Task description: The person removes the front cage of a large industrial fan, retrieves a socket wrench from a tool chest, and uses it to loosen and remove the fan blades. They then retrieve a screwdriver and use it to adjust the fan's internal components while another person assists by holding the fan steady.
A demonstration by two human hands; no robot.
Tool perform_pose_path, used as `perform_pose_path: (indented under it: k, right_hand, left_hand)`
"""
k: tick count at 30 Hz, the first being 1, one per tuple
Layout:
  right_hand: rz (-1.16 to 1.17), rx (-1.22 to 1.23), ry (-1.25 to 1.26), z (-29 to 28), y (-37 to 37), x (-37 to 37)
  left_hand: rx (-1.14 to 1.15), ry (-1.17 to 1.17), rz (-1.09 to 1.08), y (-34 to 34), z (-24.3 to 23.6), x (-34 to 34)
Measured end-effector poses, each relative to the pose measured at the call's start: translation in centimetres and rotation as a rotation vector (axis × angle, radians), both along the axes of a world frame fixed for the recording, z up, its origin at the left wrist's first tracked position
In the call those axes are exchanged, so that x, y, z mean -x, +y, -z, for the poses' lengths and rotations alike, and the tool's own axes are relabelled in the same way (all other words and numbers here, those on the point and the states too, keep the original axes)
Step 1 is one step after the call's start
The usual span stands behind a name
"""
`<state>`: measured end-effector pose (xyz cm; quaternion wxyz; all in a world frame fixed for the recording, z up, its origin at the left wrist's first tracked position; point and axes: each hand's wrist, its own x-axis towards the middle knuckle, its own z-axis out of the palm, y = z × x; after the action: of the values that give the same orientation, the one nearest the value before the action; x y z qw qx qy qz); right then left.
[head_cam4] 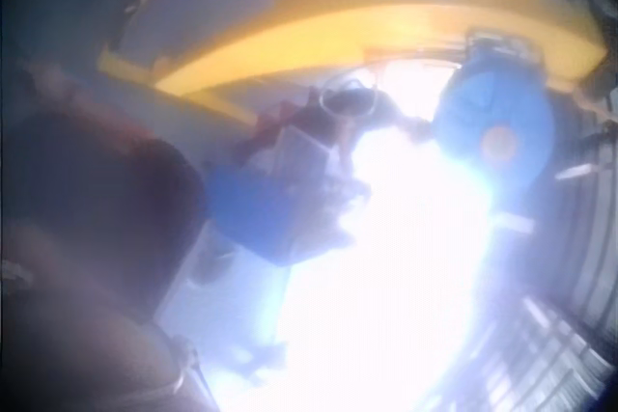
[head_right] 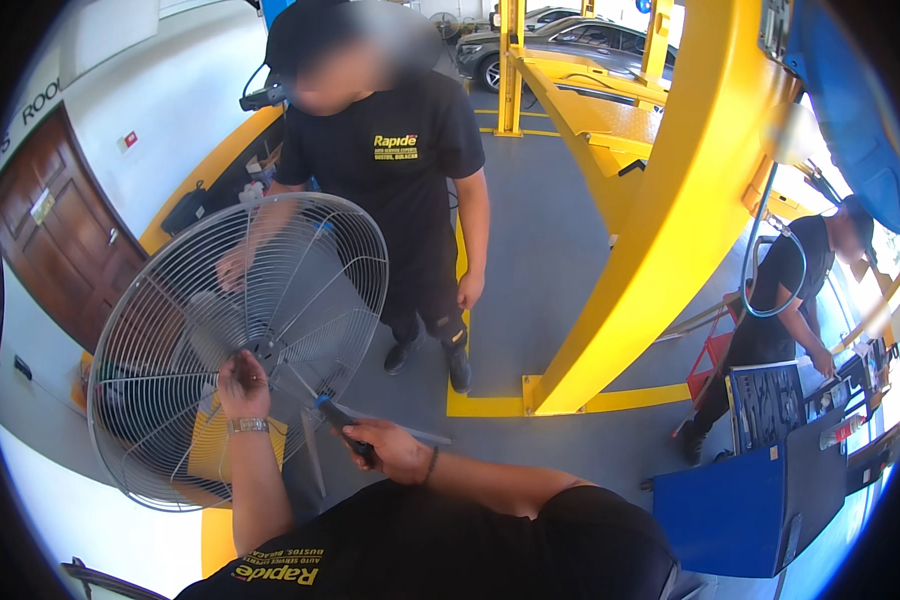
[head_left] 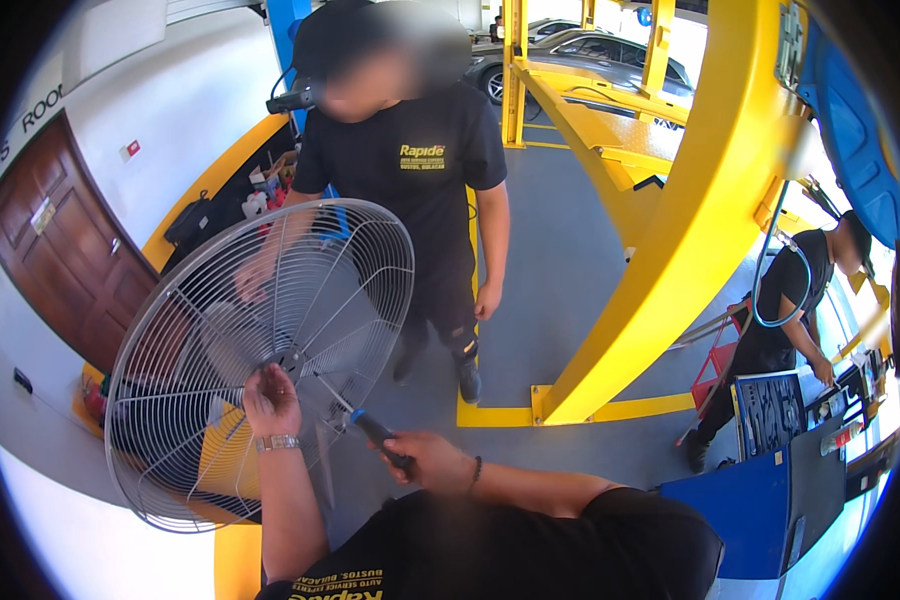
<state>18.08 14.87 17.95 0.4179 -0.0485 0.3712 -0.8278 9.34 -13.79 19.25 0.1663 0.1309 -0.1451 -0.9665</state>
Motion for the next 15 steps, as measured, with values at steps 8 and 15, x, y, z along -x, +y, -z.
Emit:
perform_pose_path:
  k: [8, 15]
  right_hand:
    - [-0.021, -0.082, 0.114, 0.2, 0.4, 0.3]
    - [-0.036, -0.177, 0.202, 1.1, 0.6, -0.1]
  left_hand:
    - [0.224, -0.135, -0.085, 1.8, -0.1, -0.8]
    - [0.235, 0.127, 0.130, -1.4, 2.5, -1.2]
